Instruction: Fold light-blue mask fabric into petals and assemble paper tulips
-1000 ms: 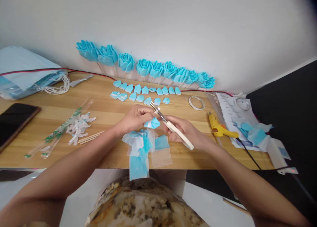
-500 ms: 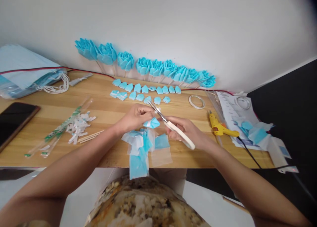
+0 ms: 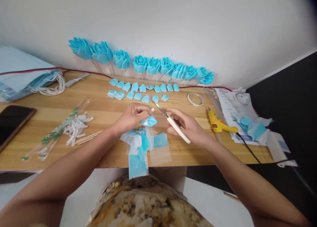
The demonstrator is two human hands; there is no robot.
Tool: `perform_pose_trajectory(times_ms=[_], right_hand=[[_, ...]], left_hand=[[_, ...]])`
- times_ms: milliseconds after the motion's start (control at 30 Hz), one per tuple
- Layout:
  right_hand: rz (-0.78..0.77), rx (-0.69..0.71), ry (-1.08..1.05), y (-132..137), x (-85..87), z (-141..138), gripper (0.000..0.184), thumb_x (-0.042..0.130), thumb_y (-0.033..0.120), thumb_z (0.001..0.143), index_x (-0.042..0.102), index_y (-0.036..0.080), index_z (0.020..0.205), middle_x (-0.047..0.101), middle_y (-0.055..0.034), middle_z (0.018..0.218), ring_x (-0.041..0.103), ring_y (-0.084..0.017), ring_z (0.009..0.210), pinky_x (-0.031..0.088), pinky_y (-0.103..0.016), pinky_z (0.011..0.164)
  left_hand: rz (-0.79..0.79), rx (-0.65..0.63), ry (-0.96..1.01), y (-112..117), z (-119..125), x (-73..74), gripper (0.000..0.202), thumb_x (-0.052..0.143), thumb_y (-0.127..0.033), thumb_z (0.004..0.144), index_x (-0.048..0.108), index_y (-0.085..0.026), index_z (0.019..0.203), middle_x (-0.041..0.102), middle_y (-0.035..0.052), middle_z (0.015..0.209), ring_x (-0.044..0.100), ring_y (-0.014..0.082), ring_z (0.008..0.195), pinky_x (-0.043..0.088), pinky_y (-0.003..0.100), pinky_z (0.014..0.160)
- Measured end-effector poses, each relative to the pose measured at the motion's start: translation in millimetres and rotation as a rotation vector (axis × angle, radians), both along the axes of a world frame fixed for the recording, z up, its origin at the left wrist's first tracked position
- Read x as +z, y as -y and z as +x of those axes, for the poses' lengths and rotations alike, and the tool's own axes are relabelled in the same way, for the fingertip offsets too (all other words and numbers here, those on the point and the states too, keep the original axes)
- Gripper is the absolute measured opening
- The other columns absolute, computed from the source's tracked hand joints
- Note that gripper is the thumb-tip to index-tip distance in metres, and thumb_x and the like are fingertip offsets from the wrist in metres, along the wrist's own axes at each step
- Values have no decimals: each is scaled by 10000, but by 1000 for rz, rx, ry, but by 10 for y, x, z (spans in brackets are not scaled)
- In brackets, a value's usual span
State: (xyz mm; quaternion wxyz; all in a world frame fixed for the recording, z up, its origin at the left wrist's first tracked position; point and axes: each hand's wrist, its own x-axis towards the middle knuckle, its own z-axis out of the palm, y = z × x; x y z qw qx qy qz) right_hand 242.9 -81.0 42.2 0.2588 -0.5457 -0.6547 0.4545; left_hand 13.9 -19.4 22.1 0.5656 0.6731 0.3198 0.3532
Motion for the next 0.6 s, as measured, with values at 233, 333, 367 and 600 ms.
perform_pose_trajectory(times_ms=[233, 333, 367, 600], right_hand=[[368, -122, 801, -69, -223, 621, 363, 569, 291, 923, 638, 167, 1258, 741, -159, 1155, 674, -317, 1060, 488, -426, 878], [389, -68, 974, -50, -324, 792, 373, 559, 261, 935, 645, 176, 1287, 751, -142, 1082, 676, -297, 988, 486, -399, 832], [388, -74, 1017, -39, -324, 799, 352, 556, 274, 945, 663, 184, 1269, 751, -136, 1041, 675, -291, 954, 483, -392, 812], [528, -107, 644, -27, 12, 229, 267, 507, 279, 993, 751, 213, 1080, 763, -104, 1040, 686, -271, 987, 476, -407, 867]], left_hand=[[-28, 79, 54, 17, -7, -30, 430, 587, -393, 899, 449, -178, 553, 409, -41, 543, 372, 79, 530, 293, 231, 528], [-9, 75, 40, 18, -10, -44, 429, 589, -409, 919, 477, -178, 576, 417, -41, 549, 394, 83, 532, 315, 229, 534], [2, 64, 31, 19, -10, -46, 424, 587, -416, 927, 493, -177, 589, 424, -40, 551, 397, 84, 535, 318, 229, 538], [128, -50, -27, 59, 15, -18, 514, 565, -478, 957, 367, -186, 584, 318, -47, 574, 293, 84, 556, 248, 245, 529]])
